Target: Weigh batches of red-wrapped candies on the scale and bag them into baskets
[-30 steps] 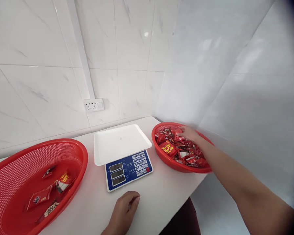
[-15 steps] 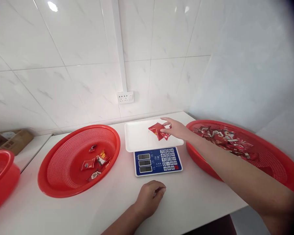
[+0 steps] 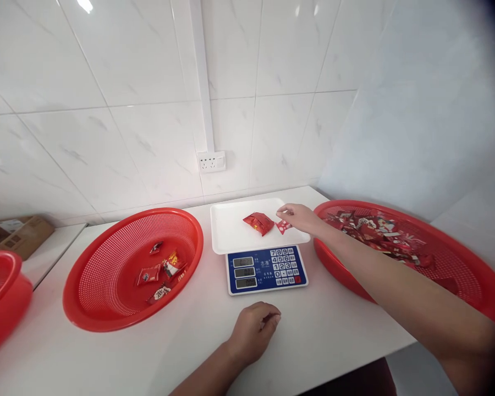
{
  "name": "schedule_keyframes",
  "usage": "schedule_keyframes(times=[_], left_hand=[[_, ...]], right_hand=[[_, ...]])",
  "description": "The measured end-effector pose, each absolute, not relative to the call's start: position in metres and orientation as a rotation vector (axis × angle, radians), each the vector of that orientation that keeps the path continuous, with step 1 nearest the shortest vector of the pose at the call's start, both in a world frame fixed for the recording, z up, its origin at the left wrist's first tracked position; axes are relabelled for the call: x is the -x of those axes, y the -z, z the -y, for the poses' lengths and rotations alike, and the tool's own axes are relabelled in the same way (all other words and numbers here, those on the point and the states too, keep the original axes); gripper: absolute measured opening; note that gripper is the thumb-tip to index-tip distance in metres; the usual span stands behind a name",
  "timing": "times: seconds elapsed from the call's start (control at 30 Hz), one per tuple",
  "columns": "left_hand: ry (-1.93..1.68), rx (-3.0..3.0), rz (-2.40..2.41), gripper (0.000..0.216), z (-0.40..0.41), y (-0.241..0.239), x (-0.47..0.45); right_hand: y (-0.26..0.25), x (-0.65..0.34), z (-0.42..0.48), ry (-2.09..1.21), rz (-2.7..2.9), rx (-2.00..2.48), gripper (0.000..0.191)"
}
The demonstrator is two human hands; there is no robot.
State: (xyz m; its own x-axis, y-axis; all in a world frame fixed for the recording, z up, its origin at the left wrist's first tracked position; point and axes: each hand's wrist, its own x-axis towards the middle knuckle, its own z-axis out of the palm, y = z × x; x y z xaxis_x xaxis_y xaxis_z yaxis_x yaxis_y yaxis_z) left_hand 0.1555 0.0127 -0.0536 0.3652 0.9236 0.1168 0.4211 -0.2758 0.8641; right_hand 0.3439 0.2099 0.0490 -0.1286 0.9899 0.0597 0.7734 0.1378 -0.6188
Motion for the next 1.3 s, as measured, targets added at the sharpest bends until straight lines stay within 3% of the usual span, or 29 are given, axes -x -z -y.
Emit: schedule_keyframes(times=[0.37,0.6,0.73,0.9,1.1,1.3], left_hand=[[-0.832,-1.855,-1.167,0.020,-0.015,0.059,-0.156],[-0.831,-1.845,-1.139,0.022,-0.017,0.062,-0.158],[-0.821,-1.842,-1.128,0.022,-0.016,0.061,-0.158],[-0.794,-1.840,-1.139,0.022,-0.017,0.060,-0.158],[-0.789,-1.861,-1.149,0.024,-0.017,0.063,-0.158],[-0.827,-1.843,-1.144,0.021,-0.018,0.063,-0.157]], right_hand=[[-0.063,-0.402,-0.196,-0.239,2.031,1.778,0.034],[-0.053,-0.475,-0.179,-0.300,2.071,1.977,0.042],[-0.040,-0.496,-0.167,-0.522,2.055,2.000,0.055],[-0.039,-0.509,-0.154,-0.761,1.924,1.957,0.042],[-0.033,-0.530,-0.163,-0.573,1.864,2.068,0.040],[-0.027,-0.540,-0.173,-0.569,2.066,2.048,0.061]])
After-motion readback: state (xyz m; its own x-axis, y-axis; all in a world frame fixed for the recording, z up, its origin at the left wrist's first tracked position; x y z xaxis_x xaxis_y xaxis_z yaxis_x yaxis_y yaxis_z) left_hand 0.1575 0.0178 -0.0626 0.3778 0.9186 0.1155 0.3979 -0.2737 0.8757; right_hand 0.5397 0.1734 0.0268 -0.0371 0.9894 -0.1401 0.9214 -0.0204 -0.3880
